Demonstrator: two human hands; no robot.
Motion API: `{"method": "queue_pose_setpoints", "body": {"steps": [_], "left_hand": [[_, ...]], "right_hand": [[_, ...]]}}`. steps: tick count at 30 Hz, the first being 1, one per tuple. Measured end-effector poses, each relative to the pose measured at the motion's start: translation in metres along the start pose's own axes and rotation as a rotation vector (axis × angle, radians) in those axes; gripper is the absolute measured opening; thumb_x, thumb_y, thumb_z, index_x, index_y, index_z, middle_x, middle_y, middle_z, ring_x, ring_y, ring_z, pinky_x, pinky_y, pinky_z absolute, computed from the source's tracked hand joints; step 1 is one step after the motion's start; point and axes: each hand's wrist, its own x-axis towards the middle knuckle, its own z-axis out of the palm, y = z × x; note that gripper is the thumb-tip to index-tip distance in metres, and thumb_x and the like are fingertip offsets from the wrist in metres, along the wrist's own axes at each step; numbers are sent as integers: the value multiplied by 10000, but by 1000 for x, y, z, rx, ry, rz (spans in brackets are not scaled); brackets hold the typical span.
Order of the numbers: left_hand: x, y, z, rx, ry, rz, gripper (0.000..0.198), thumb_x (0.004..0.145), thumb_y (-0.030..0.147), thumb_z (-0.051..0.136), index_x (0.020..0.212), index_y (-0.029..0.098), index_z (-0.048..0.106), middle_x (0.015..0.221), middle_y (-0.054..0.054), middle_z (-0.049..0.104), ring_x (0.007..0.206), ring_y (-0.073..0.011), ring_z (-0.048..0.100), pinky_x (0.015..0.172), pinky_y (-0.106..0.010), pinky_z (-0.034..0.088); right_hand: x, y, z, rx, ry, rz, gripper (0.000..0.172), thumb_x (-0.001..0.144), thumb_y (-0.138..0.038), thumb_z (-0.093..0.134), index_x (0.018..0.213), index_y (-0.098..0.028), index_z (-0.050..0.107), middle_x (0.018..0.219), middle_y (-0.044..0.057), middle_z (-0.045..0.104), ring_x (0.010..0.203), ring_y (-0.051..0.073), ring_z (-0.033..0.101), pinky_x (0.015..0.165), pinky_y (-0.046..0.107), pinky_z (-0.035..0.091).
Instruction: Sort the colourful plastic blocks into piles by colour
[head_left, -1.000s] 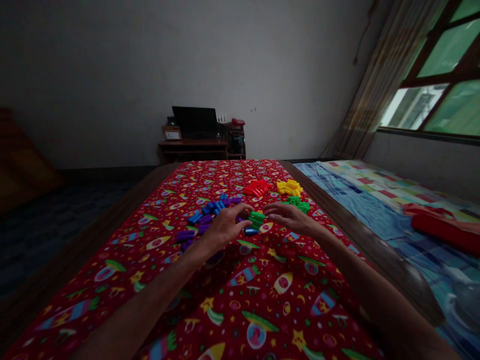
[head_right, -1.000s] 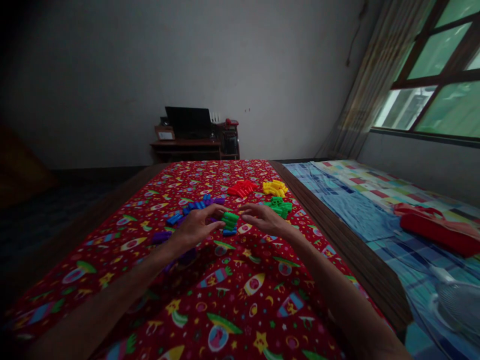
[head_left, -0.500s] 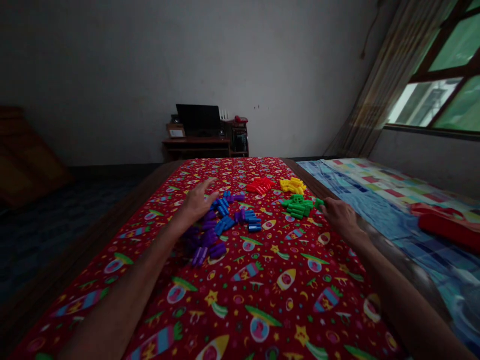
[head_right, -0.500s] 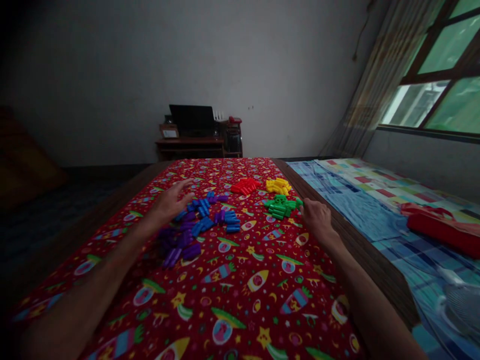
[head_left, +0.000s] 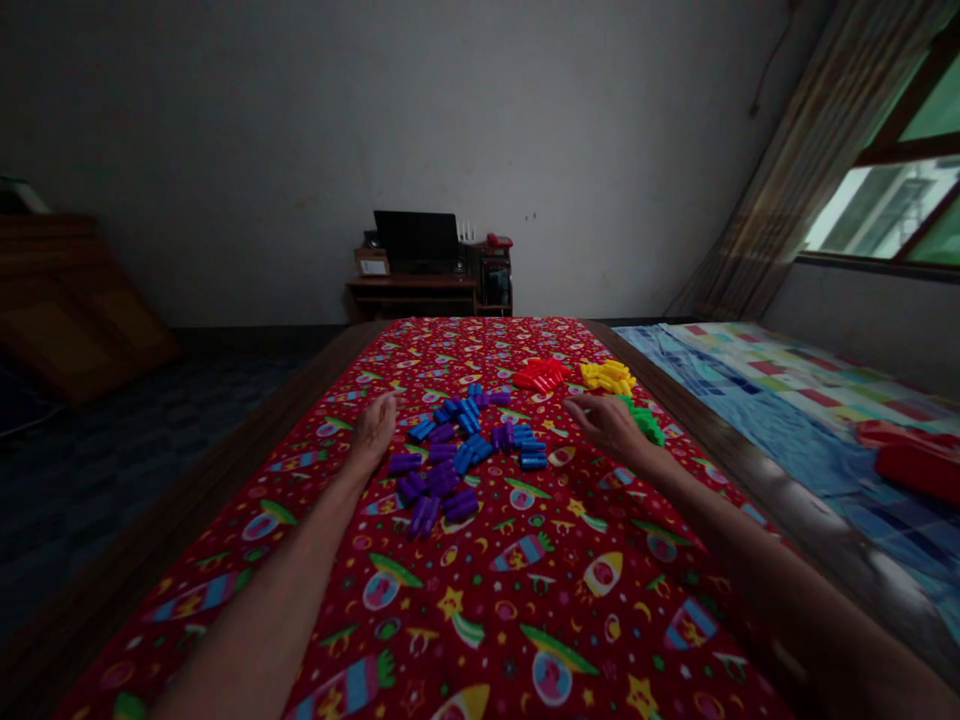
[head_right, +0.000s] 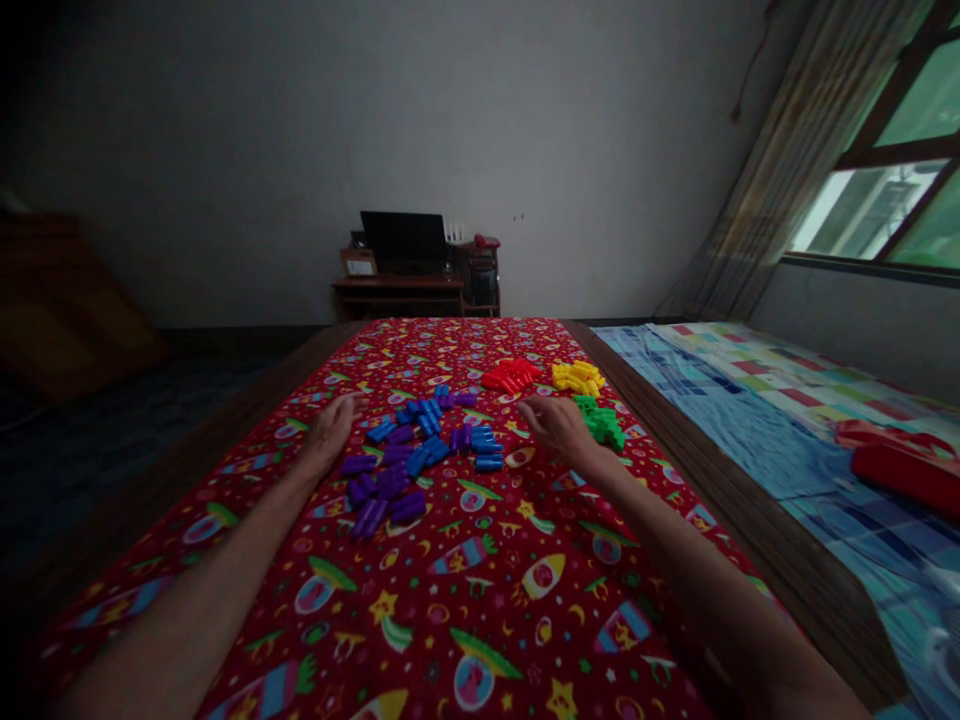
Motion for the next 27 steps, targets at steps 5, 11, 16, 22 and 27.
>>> {"method": "queue_pose_setpoints", "body": {"steps": [5, 11, 16, 22, 27], "left_hand": [[-5, 2, -4, -34, -30, 22, 540, 871, 516, 350, 1151, 114, 576, 1056, -140, 683, 993, -249, 658, 931, -397, 509], [-6, 2, -3, -71, -41, -6, 563, 882, 540, 344, 1157, 112, 585, 1079, -152, 679, 985, -248, 668, 913, -391, 525], [-4, -2, 0, -98, -53, -25, 577, 885, 548, 331, 1166, 118, 594, 1094, -144, 683, 1017, -239, 663, 922, -374, 522], [-7, 1, -2, -91, -76, -10, 551, 899, 515, 337, 1190, 133, 606, 1171, -141, 671, 1096, -241, 633, 966, -394, 495], [-5, 3, -3, -55, -126, 18, 540, 891, 507, 333, 1150, 146, 640, 1181, -130, 672, 1091, -244, 636, 963, -393, 493]], "right_hand": [[60, -34, 77, 517, 50, -128, 553, 958, -520, 284, 1246, -147, 575, 1228, 150, 601, 1188, 248, 512, 1022, 397, 375], [98, -73, 105, 643, -91, -130, 592, 980, -506, 161, 1034, -134, 619, 937, 90, 646, 941, 212, 587, 880, 322, 433], [124, -103, 111, 635, -34, -197, 539, 989, -458, 187, 1049, -140, 619, 990, 94, 643, 1001, 203, 563, 934, 320, 397], [151, -114, 116, 699, -324, -294, 610, 963, -558, 245, 972, -139, 688, 1080, 90, 677, 1092, 214, 576, 1019, 342, 380], [109, -117, 96, 944, -583, -523, 731, 869, -733, 269, 993, -184, 735, 1138, 66, 688, 1145, 221, 575, 1082, 362, 338]]}}
